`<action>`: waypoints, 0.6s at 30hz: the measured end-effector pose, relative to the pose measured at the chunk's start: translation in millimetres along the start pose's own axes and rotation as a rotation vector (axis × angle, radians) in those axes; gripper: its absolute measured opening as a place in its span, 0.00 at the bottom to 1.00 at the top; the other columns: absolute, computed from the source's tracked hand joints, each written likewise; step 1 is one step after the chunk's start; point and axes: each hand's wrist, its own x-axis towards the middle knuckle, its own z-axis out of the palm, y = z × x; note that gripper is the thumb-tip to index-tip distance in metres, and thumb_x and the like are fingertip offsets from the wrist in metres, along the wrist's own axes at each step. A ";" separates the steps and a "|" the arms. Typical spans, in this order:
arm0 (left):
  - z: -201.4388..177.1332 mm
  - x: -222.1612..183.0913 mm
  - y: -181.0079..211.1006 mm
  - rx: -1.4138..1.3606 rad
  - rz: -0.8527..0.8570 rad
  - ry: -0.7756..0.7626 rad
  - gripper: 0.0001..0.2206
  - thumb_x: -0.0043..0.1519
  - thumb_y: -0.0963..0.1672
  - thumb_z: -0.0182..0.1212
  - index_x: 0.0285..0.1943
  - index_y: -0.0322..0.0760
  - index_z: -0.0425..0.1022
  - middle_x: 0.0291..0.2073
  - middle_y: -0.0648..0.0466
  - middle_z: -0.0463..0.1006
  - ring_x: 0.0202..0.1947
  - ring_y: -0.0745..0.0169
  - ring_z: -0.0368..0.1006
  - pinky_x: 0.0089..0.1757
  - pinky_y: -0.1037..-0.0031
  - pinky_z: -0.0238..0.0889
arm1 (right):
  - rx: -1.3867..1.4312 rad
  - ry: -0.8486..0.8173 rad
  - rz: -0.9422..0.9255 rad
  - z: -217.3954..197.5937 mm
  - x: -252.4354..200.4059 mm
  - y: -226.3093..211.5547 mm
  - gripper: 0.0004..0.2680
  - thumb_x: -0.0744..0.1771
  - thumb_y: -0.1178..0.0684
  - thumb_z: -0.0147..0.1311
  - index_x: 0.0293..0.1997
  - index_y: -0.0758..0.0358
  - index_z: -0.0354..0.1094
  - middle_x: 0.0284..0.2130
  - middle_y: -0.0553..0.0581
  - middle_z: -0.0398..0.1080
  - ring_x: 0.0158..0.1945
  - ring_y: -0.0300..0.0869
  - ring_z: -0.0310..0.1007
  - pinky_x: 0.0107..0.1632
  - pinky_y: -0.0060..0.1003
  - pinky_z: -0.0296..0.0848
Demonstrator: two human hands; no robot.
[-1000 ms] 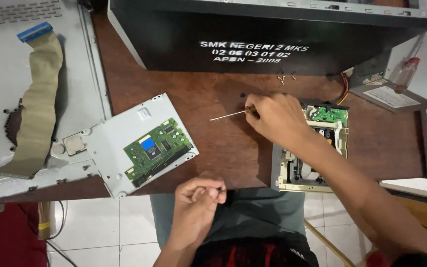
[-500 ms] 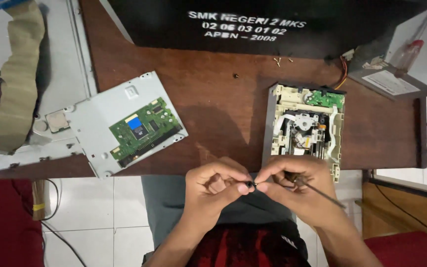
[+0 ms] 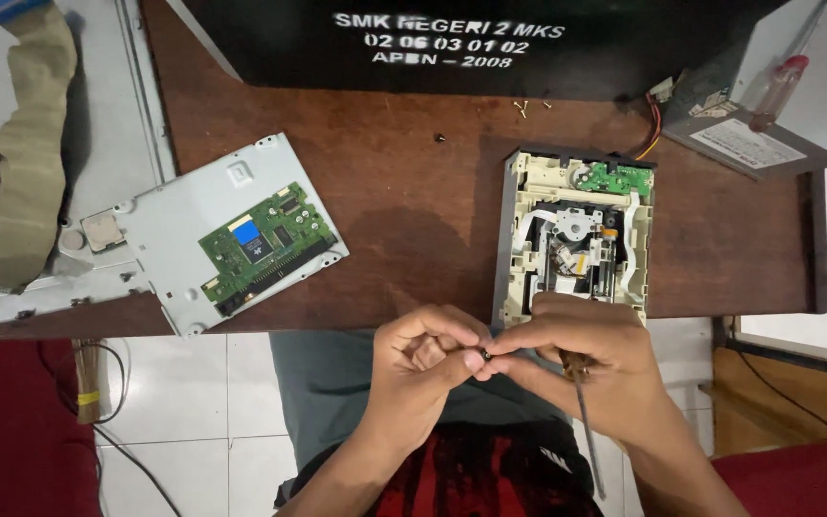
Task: Reassembling an internal optical drive by connecting ribbon cables to the PCB, seating the PCB into the frame, and fitting the metal cover.
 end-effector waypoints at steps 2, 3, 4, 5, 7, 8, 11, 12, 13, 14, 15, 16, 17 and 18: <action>-0.6 -1.4 -2.0 0.000 -0.020 0.003 0.05 0.62 0.38 0.68 0.42 0.30 0.77 0.37 0.43 0.80 0.38 0.56 0.78 0.36 0.71 0.77 | -0.006 -0.006 0.005 -1.8 0.0 -1.4 0.09 0.62 0.58 0.68 0.43 0.55 0.77 0.18 0.45 0.65 0.21 0.33 0.55 0.28 0.26 0.57; -0.9 -2.0 -3.3 -0.001 -0.037 0.007 0.05 0.61 0.38 0.68 0.42 0.30 0.76 0.37 0.42 0.80 0.38 0.55 0.78 0.34 0.71 0.78 | -0.013 -0.016 0.009 -2.9 0.1 -1.9 0.08 0.62 0.58 0.68 0.43 0.55 0.77 0.18 0.46 0.64 0.21 0.33 0.55 0.27 0.26 0.57; -1.3 -1.7 -3.9 -0.001 -0.038 0.006 0.05 0.61 0.38 0.68 0.42 0.30 0.76 0.37 0.42 0.80 0.38 0.55 0.78 0.34 0.71 0.78 | -0.014 -0.014 0.010 -4.1 -0.6 -2.2 0.08 0.62 0.58 0.68 0.43 0.55 0.77 0.18 0.46 0.64 0.21 0.33 0.55 0.27 0.26 0.57; -1.8 -1.7 -4.1 0.015 -0.041 -0.004 0.05 0.62 0.38 0.68 0.43 0.31 0.77 0.38 0.42 0.80 0.37 0.56 0.78 0.34 0.71 0.78 | -0.022 -0.021 0.008 -5.1 -1.1 -2.5 0.09 0.62 0.58 0.68 0.43 0.55 0.77 0.18 0.46 0.63 0.21 0.34 0.56 0.28 0.27 0.58; -2.6 -1.5 -3.4 0.033 -0.045 -0.013 0.05 0.62 0.38 0.68 0.43 0.31 0.77 0.38 0.43 0.81 0.36 0.57 0.79 0.34 0.72 0.79 | -0.030 -0.028 0.007 -7.2 -1.0 -5.0 0.09 0.62 0.58 0.68 0.43 0.55 0.77 0.18 0.46 0.61 0.21 0.34 0.56 0.28 0.27 0.58; -2.7 -1.4 -2.5 0.064 -0.041 -0.036 0.05 0.62 0.38 0.68 0.44 0.32 0.77 0.39 0.43 0.81 0.35 0.58 0.79 0.34 0.74 0.79 | -0.056 -0.033 0.020 -8.4 -0.6 -7.1 0.08 0.62 0.57 0.68 0.43 0.55 0.78 0.22 0.46 0.69 0.22 0.34 0.58 0.27 0.27 0.59; -2.2 -3.2 -2.1 0.105 -0.046 -0.051 0.06 0.63 0.38 0.68 0.46 0.32 0.76 0.39 0.44 0.81 0.34 0.57 0.80 0.34 0.75 0.78 | -0.073 -0.054 -0.008 -10.4 -0.1 -5.4 0.08 0.62 0.56 0.67 0.43 0.56 0.78 0.21 0.46 0.72 0.21 0.35 0.58 0.27 0.29 0.60; -2.0 -3.7 -2.5 0.115 -0.052 -0.044 0.07 0.62 0.39 0.68 0.47 0.33 0.76 0.39 0.44 0.82 0.36 0.56 0.81 0.34 0.74 0.78 | -0.065 -0.069 -0.054 -11.1 0.1 -3.3 0.08 0.62 0.56 0.67 0.43 0.57 0.78 0.16 0.46 0.66 0.21 0.36 0.56 0.28 0.30 0.58; -0.8 -3.5 -3.0 0.114 -0.053 -0.043 0.07 0.62 0.39 0.68 0.47 0.33 0.76 0.39 0.44 0.82 0.36 0.56 0.81 0.34 0.74 0.78 | -0.066 -0.070 -0.052 -11.8 -1.8 -2.1 0.08 0.62 0.56 0.67 0.43 0.57 0.78 0.16 0.46 0.66 0.21 0.36 0.56 0.28 0.30 0.58; 0.2 -3.3 -3.3 0.080 -0.033 -0.064 0.08 0.62 0.37 0.68 0.47 0.32 0.75 0.39 0.44 0.81 0.36 0.56 0.80 0.35 0.74 0.78 | -0.058 -0.066 -0.023 -12.4 -3.7 -1.0 0.07 0.63 0.57 0.66 0.43 0.56 0.77 0.17 0.46 0.64 0.20 0.35 0.57 0.27 0.29 0.57; 0.9 -3.6 -3.1 0.047 -0.011 -0.083 0.08 0.62 0.36 0.67 0.48 0.30 0.75 0.40 0.44 0.80 0.37 0.56 0.79 0.36 0.74 0.78 | -0.048 -0.063 0.004 -12.3 -5.4 0.4 0.06 0.64 0.58 0.64 0.43 0.56 0.77 0.17 0.47 0.62 0.20 0.34 0.58 0.27 0.27 0.57; 1.0 -3.9 -4.2 0.048 -0.010 -0.080 0.08 0.62 0.36 0.67 0.48 0.30 0.75 0.40 0.44 0.80 0.37 0.56 0.79 0.36 0.74 0.78 | -0.046 -0.065 0.004 -11.3 -6.4 -0.1 0.06 0.64 0.58 0.64 0.43 0.56 0.77 0.17 0.47 0.62 0.20 0.34 0.58 0.27 0.27 0.57; 1.0 -4.0 -4.8 0.028 -0.022 -0.077 0.08 0.62 0.37 0.68 0.48 0.31 0.76 0.40 0.44 0.80 0.37 0.56 0.80 0.35 0.75 0.78 | -0.056 -0.061 0.017 -10.1 -7.0 -0.6 0.06 0.64 0.58 0.64 0.43 0.54 0.77 0.19 0.47 0.65 0.20 0.34 0.58 0.27 0.27 0.57; 1.1 -4.0 -5.5 0.008 -0.033 -0.074 0.07 0.63 0.37 0.68 0.47 0.31 0.76 0.40 0.44 0.80 0.37 0.56 0.80 0.35 0.76 0.79 | -0.065 -0.058 0.030 -9.0 -7.6 -0.9 0.06 0.64 0.58 0.64 0.42 0.53 0.77 0.21 0.47 0.68 0.21 0.34 0.58 0.27 0.26 0.58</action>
